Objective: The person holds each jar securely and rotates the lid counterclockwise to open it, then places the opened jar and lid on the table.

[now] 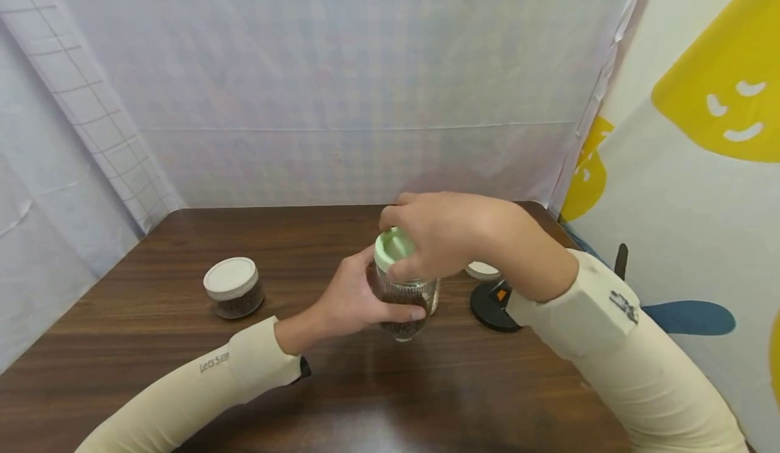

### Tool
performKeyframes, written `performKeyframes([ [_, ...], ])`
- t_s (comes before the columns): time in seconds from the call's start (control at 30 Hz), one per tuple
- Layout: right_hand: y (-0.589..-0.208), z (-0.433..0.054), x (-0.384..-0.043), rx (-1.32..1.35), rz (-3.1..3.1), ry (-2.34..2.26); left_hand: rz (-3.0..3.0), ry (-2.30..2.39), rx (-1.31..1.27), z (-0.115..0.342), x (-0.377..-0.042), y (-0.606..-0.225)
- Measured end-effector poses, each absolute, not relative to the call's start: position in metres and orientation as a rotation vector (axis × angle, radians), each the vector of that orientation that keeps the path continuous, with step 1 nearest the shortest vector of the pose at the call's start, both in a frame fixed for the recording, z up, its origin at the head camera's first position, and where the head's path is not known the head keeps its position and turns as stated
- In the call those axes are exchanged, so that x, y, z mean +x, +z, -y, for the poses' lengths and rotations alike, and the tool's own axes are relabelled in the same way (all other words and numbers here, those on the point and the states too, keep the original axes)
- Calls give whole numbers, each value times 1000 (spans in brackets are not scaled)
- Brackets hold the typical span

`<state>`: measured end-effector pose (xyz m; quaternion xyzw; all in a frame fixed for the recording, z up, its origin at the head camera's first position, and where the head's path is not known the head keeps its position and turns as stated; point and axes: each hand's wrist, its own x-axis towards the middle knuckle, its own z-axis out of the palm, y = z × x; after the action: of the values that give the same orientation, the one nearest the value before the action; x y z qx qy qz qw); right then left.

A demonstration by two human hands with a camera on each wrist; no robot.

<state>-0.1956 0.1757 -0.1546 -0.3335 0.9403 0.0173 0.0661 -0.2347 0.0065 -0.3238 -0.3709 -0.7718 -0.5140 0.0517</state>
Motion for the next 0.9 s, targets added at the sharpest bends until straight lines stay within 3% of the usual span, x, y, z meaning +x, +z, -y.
performKeyframes([
  [0.5, -131, -196, -200, -915, -2968, 11, 2284, -1573, -1156, -8, -235, -327],
  [0.9, -143, -273, -271, -570, -3017, -56, 2178, -1627, -1147, -3, -235, -320],
])
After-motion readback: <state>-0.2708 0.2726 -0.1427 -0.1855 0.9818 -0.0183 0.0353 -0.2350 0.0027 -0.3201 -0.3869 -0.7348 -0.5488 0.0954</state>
